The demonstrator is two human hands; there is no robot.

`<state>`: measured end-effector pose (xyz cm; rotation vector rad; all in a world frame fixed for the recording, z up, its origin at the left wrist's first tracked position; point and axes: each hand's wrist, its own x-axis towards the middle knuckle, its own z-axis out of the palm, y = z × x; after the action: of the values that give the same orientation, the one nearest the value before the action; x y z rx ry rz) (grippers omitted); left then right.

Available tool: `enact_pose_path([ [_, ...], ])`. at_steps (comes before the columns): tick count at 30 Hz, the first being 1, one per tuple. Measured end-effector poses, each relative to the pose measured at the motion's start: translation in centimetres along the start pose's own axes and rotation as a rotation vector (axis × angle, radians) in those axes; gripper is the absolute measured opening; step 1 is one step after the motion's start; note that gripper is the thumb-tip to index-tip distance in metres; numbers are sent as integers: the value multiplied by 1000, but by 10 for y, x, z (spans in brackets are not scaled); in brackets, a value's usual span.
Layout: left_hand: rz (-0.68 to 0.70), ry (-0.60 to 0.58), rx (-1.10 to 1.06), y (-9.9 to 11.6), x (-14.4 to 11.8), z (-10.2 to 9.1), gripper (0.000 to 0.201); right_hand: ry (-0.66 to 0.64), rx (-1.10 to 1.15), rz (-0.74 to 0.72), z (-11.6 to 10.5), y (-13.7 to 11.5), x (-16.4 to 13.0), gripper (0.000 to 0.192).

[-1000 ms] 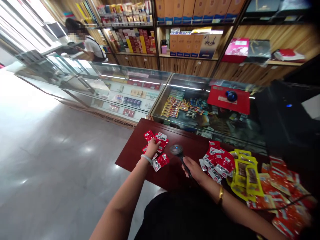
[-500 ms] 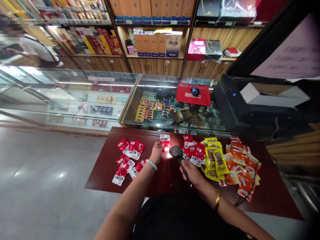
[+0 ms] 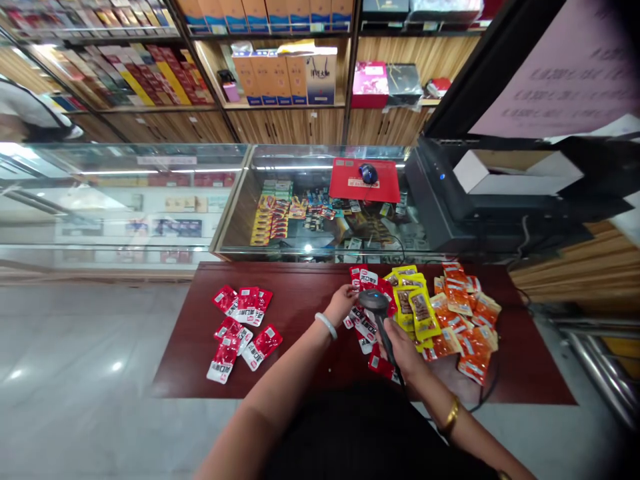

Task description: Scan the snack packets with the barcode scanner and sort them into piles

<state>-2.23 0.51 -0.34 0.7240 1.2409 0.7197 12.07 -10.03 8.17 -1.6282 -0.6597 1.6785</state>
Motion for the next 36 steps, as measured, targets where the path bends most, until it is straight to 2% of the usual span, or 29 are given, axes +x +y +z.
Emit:
enact_pose_path([
  [2, 21, 15, 76, -3, -4, -5, 22, 31, 31, -5, -1, 0, 1, 55],
  [4, 63, 38, 140, -4, -11, -20, 20, 28, 36, 11, 0, 3, 2, 54],
  [7, 69, 103, 141, -7, -27, -56, 21, -20, -5, 25, 9, 8, 4, 54],
  [11, 33, 299, 202, -13, -57, -114, 20, -118, -39, 38, 28, 13, 4, 54],
  [13, 73, 407, 344, -15, -76, -142, 19, -187, -64, 27, 40, 16, 5, 54],
  [15, 106, 533, 575, -16, -100, -166, 22, -260, -92, 8, 52, 17, 6, 52],
  [18, 32, 729, 996, -15, -135, -190, 34, -349, -134, 3, 73, 18, 7, 51],
  [20, -82, 770, 1190, -15, -155, -198, 45, -391, -168, 6, 86, 19, 6, 51],
  [23, -198, 710, 1323, -17, -174, -204, 57, -434, -202, 15, 102, 21, 4, 51],
  [28, -202, 664, 1375, -26, -184, -207, 53, -478, -200, 58, 116, 33, 0, 54],
  [32, -99, 601, 1303, -29, -178, -203, 40, -475, -205, 60, 116, 37, 0, 53],
  [36, -101, 522, 1014, -30, -156, -189, 40, -436, -185, 35, 109, 31, -1, 53],
])
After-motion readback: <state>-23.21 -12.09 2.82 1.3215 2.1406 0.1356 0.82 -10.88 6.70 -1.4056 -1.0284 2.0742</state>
